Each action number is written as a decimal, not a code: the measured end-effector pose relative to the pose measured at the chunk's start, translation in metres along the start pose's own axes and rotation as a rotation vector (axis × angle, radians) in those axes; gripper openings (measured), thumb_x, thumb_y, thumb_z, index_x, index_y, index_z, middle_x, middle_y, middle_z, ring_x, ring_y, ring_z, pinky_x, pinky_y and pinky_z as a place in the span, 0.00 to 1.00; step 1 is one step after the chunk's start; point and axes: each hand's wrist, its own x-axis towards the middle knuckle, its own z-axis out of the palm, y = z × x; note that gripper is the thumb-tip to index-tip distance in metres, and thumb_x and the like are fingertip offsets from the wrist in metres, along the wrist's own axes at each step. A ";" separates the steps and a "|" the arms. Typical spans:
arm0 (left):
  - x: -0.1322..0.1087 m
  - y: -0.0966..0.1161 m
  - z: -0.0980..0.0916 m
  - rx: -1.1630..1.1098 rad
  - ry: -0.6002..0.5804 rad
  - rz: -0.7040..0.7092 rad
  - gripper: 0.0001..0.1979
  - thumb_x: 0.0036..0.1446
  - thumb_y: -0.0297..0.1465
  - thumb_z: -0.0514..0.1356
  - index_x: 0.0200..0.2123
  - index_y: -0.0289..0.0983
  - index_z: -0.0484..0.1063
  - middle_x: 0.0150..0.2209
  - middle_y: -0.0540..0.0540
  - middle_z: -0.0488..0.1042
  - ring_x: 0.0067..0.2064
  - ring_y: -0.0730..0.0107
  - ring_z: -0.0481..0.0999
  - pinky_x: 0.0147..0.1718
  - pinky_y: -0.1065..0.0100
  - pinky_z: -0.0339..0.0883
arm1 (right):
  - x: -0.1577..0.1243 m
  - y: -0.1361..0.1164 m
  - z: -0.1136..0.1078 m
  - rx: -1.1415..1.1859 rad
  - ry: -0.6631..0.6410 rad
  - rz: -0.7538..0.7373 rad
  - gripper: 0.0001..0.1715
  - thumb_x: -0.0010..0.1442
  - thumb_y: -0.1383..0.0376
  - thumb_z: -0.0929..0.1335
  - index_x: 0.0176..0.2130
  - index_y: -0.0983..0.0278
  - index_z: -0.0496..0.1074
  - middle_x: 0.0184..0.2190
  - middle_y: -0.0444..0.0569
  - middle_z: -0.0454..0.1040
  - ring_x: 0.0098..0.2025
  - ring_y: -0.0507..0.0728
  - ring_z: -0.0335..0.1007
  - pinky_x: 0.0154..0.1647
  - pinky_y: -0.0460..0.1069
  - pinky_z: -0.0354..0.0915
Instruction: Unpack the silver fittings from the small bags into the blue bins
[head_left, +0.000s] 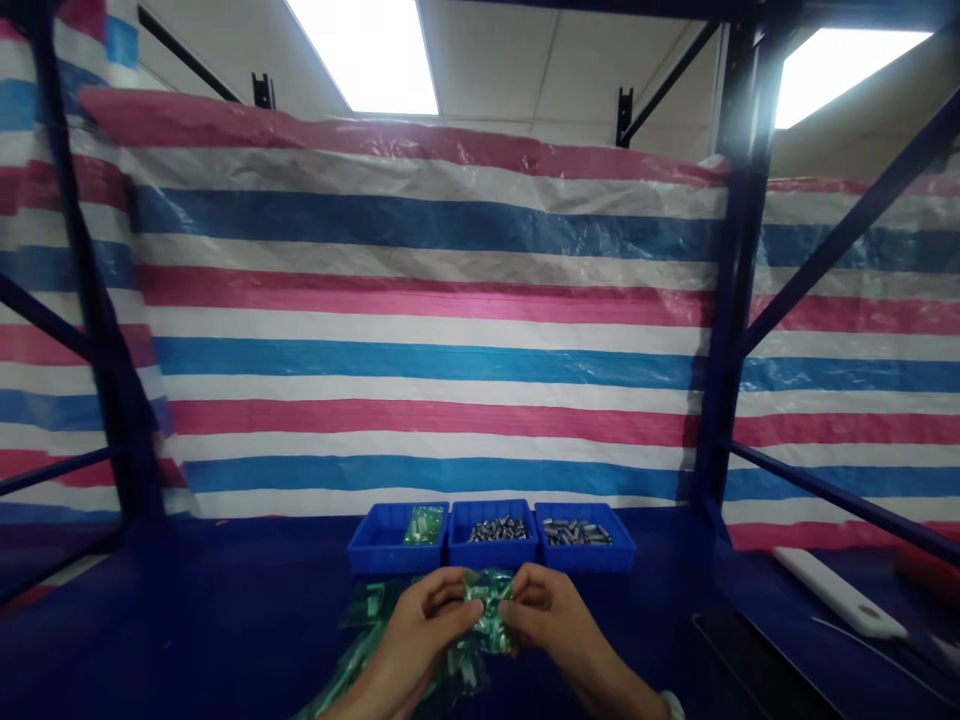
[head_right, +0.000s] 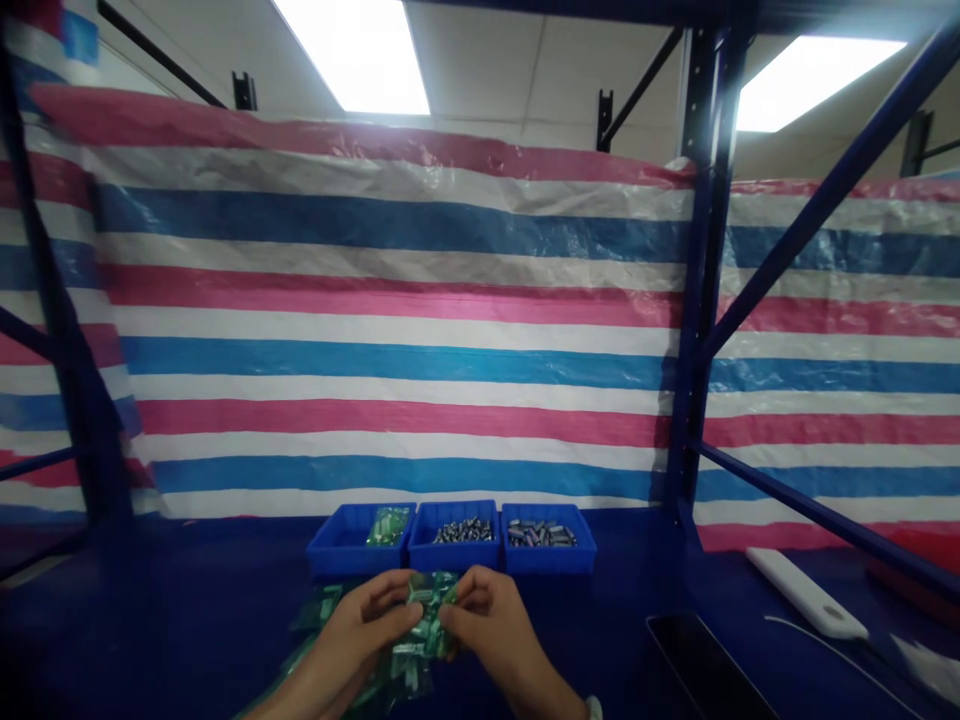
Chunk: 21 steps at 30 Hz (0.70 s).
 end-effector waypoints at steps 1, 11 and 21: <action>0.000 0.001 0.001 0.004 0.001 0.025 0.20 0.36 0.33 0.74 0.35 0.34 0.76 0.34 0.42 0.77 0.34 0.64 0.75 0.36 0.66 0.67 | 0.000 0.001 0.000 0.007 -0.006 -0.018 0.22 0.43 0.55 0.76 0.25 0.65 0.64 0.18 0.40 0.70 0.18 0.49 0.66 0.20 0.44 0.63; -0.011 0.015 -0.018 0.772 -0.211 0.961 0.10 0.58 0.26 0.58 0.30 0.43 0.78 0.38 0.42 0.79 0.46 0.56 0.74 0.48 0.54 0.66 | -0.013 -0.010 -0.010 -0.774 0.137 -0.959 0.16 0.54 0.79 0.62 0.30 0.60 0.71 0.44 0.50 0.68 0.49 0.60 0.65 0.50 0.57 0.62; 0.008 0.030 -0.036 0.985 -0.174 1.000 0.11 0.61 0.25 0.52 0.43 0.38 0.72 0.41 0.38 0.77 0.45 0.59 0.75 0.45 0.58 0.69 | -0.013 0.003 -0.013 -0.818 0.345 -0.872 0.07 0.61 0.67 0.66 0.41 0.59 0.71 0.47 0.54 0.68 0.50 0.63 0.66 0.50 0.57 0.64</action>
